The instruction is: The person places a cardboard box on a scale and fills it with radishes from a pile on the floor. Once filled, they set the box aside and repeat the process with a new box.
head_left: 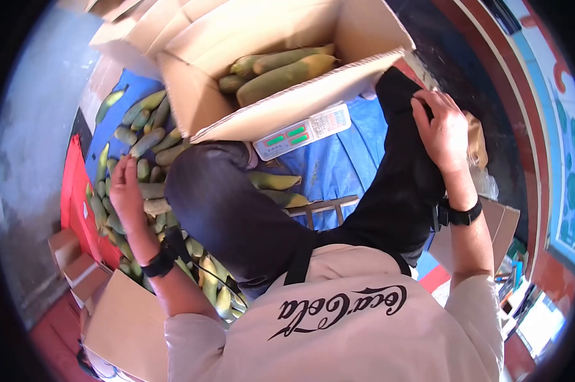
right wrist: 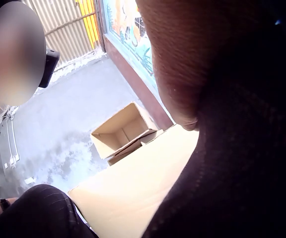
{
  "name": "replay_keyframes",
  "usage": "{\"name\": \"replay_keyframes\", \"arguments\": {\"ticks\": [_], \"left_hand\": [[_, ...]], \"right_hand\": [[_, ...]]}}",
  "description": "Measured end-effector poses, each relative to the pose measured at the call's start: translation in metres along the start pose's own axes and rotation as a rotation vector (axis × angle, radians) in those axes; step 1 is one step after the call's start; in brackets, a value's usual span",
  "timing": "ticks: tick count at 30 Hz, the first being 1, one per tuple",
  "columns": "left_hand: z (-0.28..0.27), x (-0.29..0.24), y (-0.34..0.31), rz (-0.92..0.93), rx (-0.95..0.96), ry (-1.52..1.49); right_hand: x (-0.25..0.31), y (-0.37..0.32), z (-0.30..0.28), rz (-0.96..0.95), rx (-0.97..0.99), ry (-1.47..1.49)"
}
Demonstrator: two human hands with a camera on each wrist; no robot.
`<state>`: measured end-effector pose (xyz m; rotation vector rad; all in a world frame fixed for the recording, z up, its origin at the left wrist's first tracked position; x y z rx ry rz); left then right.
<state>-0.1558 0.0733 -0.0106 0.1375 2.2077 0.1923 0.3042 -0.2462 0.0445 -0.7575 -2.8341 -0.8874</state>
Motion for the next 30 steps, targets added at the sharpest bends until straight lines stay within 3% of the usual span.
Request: {"name": "replay_keyframes", "arguments": {"ticks": [3, 5, 7, 9, 10, 16, 27, 28, 30], "left_hand": [[0.008, 0.003, 0.008, -0.056, 0.063, -0.047], [0.012, 0.022, 0.000, -0.244, 0.111, 0.205], [0.024, 0.071, -0.004, -0.179, 0.347, 0.336], [0.044, 0.059, -0.058, -0.434, 0.469, -0.355], [0.040, 0.072, -0.053, -0.433, 0.473, -0.343], [0.203, 0.055, -0.210, -0.171, 0.738, -0.071], [0.230, 0.179, -0.256, 0.303, 1.128, 0.285], [0.234, 0.183, -0.260, 0.301, 1.127, 0.277], [0.236, 0.189, -0.262, 0.145, 1.237, 0.555]], "right_hand": [[-0.011, -0.005, -0.004, 0.049, 0.001, 0.000], [-0.017, -0.007, -0.006, 0.045, -0.032, 0.024], [-0.022, -0.008, -0.008, 0.044, -0.034, 0.031], [-0.026, -0.008, -0.009, 0.065, -0.025, 0.046], [-0.027, -0.008, -0.010, 0.066, -0.017, 0.043], [-0.034, -0.009, -0.009, 0.103, 0.000, 0.045], [-0.030, -0.003, -0.002, 0.111, 0.064, 0.022], [-0.028, -0.002, -0.001, 0.106, 0.066, 0.017], [-0.027, -0.002, 0.000, 0.114, 0.074, 0.000]]}}
Point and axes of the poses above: each hand's wrist, its own y-axis towards the middle knuckle, its own z-axis out of the palm, x = y × z, the point moved 8 cm from there along y, towards the middle knuckle, and after that the axes turned 12 degrees about -x, right-handed, at the moved point
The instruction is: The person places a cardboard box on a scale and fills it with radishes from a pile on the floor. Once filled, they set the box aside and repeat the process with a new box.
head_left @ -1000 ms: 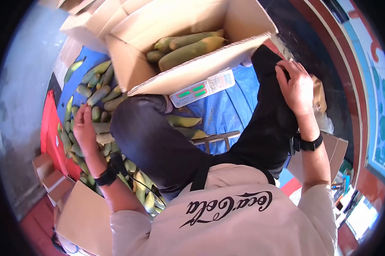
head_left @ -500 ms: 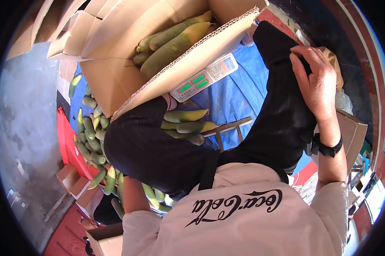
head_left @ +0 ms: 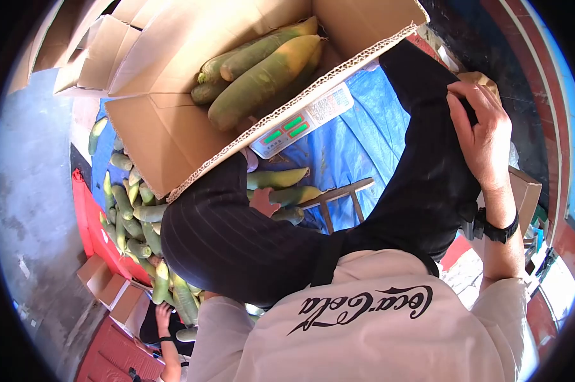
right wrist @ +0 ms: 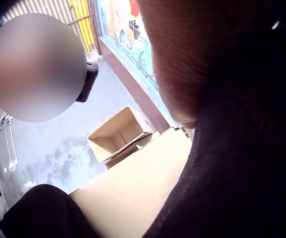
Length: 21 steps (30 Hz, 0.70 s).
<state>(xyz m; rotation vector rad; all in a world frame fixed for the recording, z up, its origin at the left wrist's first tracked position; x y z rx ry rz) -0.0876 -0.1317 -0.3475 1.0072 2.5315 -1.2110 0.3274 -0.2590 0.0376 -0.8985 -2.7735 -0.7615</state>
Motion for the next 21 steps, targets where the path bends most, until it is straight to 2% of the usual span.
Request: {"name": "replay_keyframes", "arguments": {"ticks": [1, 3, 6, 7, 9, 12, 17, 18, 19, 21], "left_hand": [[0.002, 0.002, 0.004, 0.002, -0.005, -0.007], [0.016, 0.004, 0.004, -0.039, 0.238, -0.056], [0.002, -0.005, -0.006, -0.014, 0.243, 0.068], [0.006, 0.008, -0.057, -0.011, 0.234, 0.069], [-0.007, 0.033, -0.130, -0.073, 0.068, -0.024], [-0.043, 0.065, -0.193, -0.163, -0.190, -0.156], [-0.128, 0.105, -0.242, -0.290, -0.637, -0.376], [-0.162, 0.104, -0.215, -0.311, -0.726, -0.421], [-0.181, 0.090, -0.226, -0.307, -0.740, -0.414], [-0.220, 0.068, -0.266, -0.740, -0.801, -0.707]], "right_hand": [[0.001, 0.001, 0.000, -0.008, -0.002, -0.003], [0.002, 0.001, 0.001, 0.000, 0.003, -0.011], [0.005, 0.002, 0.001, -0.010, 0.014, -0.020], [0.005, 0.002, 0.001, -0.013, 0.006, -0.020], [0.004, 0.001, 0.001, 0.017, 0.010, -0.021], [0.006, 0.000, -0.001, 0.000, 0.003, -0.017], [0.011, -0.001, -0.005, -0.047, -0.061, 0.017], [0.011, -0.002, -0.006, -0.051, -0.068, 0.024], [0.013, -0.002, -0.008, -0.041, -0.076, 0.034], [0.011, -0.004, -0.008, -0.053, -0.099, 0.046]]}}
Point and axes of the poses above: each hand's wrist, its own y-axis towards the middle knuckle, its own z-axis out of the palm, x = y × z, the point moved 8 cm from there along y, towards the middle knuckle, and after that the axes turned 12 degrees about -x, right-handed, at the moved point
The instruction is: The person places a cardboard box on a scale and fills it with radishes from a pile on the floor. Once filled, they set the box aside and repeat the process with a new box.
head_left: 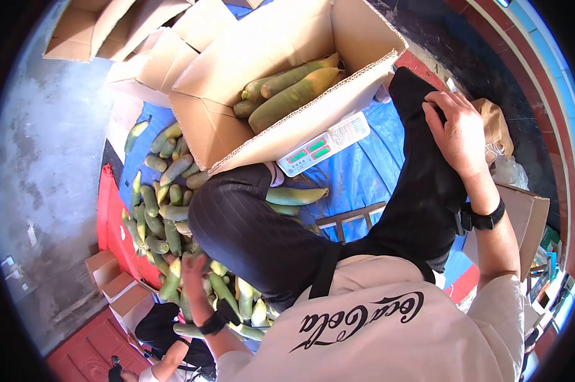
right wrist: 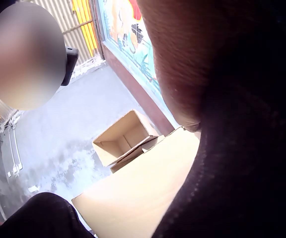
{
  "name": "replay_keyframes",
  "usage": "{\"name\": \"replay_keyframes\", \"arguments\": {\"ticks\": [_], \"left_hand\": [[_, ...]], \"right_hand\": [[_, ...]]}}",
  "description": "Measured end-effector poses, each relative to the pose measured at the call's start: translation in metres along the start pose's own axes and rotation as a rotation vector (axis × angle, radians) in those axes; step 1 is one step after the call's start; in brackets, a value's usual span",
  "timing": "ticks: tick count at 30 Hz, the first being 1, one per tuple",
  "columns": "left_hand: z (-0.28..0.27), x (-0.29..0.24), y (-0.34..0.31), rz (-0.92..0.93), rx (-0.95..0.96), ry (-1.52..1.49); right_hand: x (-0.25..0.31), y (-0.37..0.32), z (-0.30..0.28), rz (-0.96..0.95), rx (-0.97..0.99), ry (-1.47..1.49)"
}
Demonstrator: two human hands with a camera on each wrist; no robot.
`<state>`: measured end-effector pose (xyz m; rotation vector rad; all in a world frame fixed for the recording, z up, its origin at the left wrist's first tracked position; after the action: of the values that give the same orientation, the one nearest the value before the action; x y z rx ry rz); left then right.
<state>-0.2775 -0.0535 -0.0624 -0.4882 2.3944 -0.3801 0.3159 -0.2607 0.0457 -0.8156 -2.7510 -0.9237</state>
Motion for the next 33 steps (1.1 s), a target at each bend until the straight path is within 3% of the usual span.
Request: {"name": "replay_keyframes", "arguments": {"ticks": [1, 5, 7, 9, 10, 11, 12, 13, 16, 18, 20, 22, 24, 27, 33], "left_hand": [[-0.024, -0.026, -0.018, 0.040, -0.179, -0.103], [-0.090, -0.086, -0.039, 0.218, -0.400, -0.479], [-0.095, -0.138, -0.056, 0.357, -0.299, -0.642], [-0.089, -0.176, -0.052, 0.437, -0.058, -0.702], [-0.075, -0.200, -0.063, 0.362, -0.100, -0.787], [-0.059, -0.217, -0.057, 0.326, 0.054, -0.806], [-0.038, -0.237, -0.053, 0.314, 0.256, -0.781], [-0.019, -0.257, -0.054, 0.368, 0.333, -0.711], [0.043, -0.317, -0.071, 0.421, 0.319, -0.493], [0.091, -0.336, -0.056, 0.433, 0.551, -0.362], [0.128, -0.356, -0.060, 0.494, 0.573, -0.342], [0.151, -0.361, -0.053, 0.542, 0.596, -0.316], [0.158, -0.363, -0.040, 0.638, 0.462, -0.165], [0.120, -0.365, -0.039, 0.789, 0.307, -0.146], [0.051, -0.287, -0.002, 0.566, 0.277, -0.267]], "right_hand": [[-0.001, -0.002, 0.000, -0.012, -0.008, 0.005], [-0.002, -0.004, -0.006, -0.021, -0.039, 0.010], [-0.003, -0.004, -0.007, -0.032, -0.061, 0.022], [-0.005, -0.005, -0.007, 0.002, -0.041, 0.030], [-0.006, -0.006, -0.006, -0.002, -0.042, 0.024], [-0.005, -0.007, -0.007, -0.007, -0.055, 0.026], [-0.005, -0.007, -0.007, -0.013, -0.057, 0.031], [-0.006, -0.007, -0.008, -0.018, -0.058, 0.035], [-0.005, -0.007, -0.012, 0.001, -0.054, 0.038], [-0.007, -0.007, -0.011, 0.019, -0.053, 0.041], [-0.008, -0.006, -0.012, 0.023, -0.052, 0.038], [-0.008, -0.008, -0.011, 0.028, -0.037, 0.039], [-0.009, -0.007, -0.012, 0.034, -0.035, 0.051], [-0.008, -0.005, -0.013, 0.019, -0.041, 0.046], [-0.004, -0.002, -0.010, 0.010, -0.015, 0.014]]}}
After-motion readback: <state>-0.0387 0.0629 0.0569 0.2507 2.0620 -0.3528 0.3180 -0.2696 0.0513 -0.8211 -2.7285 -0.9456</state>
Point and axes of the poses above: each hand's wrist, its own y-axis towards the middle knuckle, its own z-axis out of the palm, x = y × z, the point moved 8 cm from there along y, towards the middle knuckle, and after that the axes turned 12 degrees about -x, right-handed, at the moved point
